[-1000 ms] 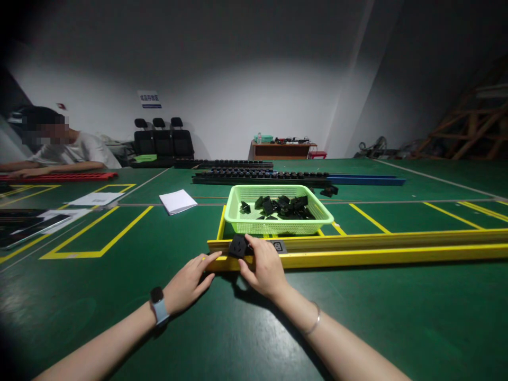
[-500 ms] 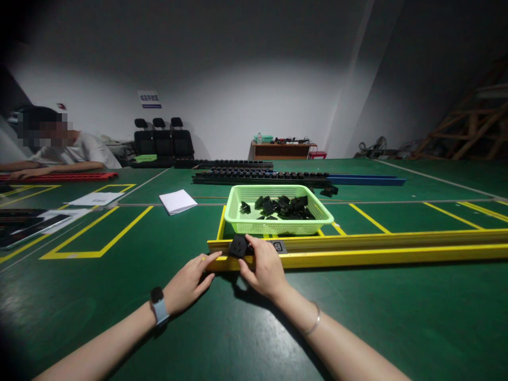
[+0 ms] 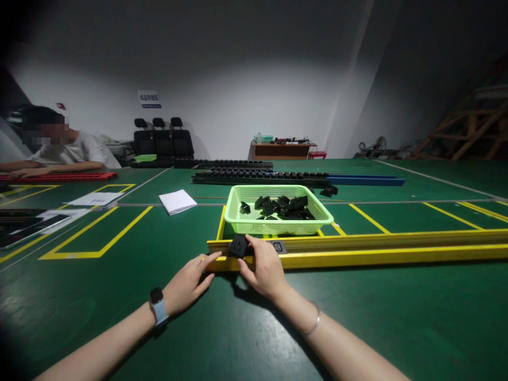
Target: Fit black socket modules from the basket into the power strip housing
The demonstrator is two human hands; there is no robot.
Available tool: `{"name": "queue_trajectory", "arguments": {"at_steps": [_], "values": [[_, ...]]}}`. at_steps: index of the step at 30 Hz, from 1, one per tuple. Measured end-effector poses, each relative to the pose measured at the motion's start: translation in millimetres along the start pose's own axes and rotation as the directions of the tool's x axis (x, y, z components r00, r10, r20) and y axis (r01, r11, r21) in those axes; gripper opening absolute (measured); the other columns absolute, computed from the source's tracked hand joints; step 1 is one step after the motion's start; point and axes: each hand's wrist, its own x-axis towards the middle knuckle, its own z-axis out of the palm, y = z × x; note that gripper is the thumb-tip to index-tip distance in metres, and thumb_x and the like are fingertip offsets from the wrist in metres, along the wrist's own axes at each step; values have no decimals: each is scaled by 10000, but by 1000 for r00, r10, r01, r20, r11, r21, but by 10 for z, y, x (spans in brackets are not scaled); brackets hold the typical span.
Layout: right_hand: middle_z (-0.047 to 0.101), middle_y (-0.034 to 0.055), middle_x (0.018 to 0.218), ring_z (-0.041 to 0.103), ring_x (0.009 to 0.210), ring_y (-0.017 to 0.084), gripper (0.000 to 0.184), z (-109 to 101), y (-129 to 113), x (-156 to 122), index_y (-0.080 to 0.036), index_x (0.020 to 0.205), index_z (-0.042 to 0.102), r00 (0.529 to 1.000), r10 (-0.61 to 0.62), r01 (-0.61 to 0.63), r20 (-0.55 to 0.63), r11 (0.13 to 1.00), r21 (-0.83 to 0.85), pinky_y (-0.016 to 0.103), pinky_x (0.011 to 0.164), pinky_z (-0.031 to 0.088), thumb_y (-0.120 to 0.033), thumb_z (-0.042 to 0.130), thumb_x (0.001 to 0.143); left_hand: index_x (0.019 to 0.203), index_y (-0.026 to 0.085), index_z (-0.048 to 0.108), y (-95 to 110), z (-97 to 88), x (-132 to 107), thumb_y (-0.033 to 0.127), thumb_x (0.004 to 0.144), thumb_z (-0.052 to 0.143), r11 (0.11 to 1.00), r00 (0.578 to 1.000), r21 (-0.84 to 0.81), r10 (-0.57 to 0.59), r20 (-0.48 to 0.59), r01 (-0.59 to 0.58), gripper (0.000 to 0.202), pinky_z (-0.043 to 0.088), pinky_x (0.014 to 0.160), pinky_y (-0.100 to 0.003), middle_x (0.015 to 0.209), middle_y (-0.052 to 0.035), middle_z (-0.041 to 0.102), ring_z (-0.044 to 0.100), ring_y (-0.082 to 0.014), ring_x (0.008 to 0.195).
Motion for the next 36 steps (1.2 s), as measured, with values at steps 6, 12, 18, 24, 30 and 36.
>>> {"name": "queue_trajectory", "arguments": {"at_steps": [6, 12, 18, 24, 30, 36], "values": [[594, 141, 1146, 572, 1005, 267, 525, 6, 3, -7, -160, 1326, 393, 1000, 9, -9, 9, 1000, 10, 451, 877, 476, -352, 532, 858, 1420, 305, 299, 4, 1, -2, 213, 912, 452, 1000, 1000, 11, -10, 1, 10, 539, 471, 895, -418, 1067, -62, 556, 549, -226, 996], [592, 137, 1141, 563, 1003, 261, 529, 5, 2, -9, -151, 1318, 394, 1000, 14, -14, 14, 1000, 16, 441, 881, 473, -345, 549, 852, 1418, 294, 300, 11, -6, 3, 215, 914, 448, 1000, 1000, 12, -15, 15, 15, 531, 470, 890, -417, 1058, -65, 556, 548, -226, 988], [593, 136, 1138, 565, 1002, 264, 529, 2, -1, -8, -154, 1320, 393, 1000, 11, -11, 4, 1000, 15, 442, 879, 475, -344, 550, 851, 1422, 277, 293, 13, -16, 6, 223, 921, 438, 1000, 999, 18, -21, 30, 20, 524, 464, 893, -429, 1075, -75, 552, 541, -235, 997], [595, 135, 1133, 567, 994, 258, 529, 7, 2, -12, -152, 1319, 391, 1000, 10, -10, 4, 1000, 14, 435, 875, 475, -350, 544, 854, 1422, 288, 290, 1, 2, -2, 221, 920, 437, 1000, 1000, 10, -16, 22, 15, 527, 463, 896, -427, 1091, -73, 553, 543, -234, 1006], [586, 140, 1156, 553, 1015, 263, 521, 2, -3, -6, -139, 1323, 389, 1000, 10, -10, 28, 1000, 14, 443, 888, 462, -328, 534, 859, 1420, 282, 300, 1, 1, -1, 220, 917, 442, 1000, 1000, 13, -20, 23, 20, 527, 458, 907, -427, 1102, -78, 553, 541, -235, 1019], [585, 135, 1164, 549, 1021, 261, 520, 2, 0, -7, -140, 1328, 390, 999, 11, -11, 32, 1000, 12, 436, 887, 462, -319, 527, 860, 1423, 280, 292, -7, 6, -4, 225, 919, 440, 1000, 1000, 20, -18, 23, 18, 528, 462, 898, -434, 1093, -81, 551, 542, -238, 1008]]}}
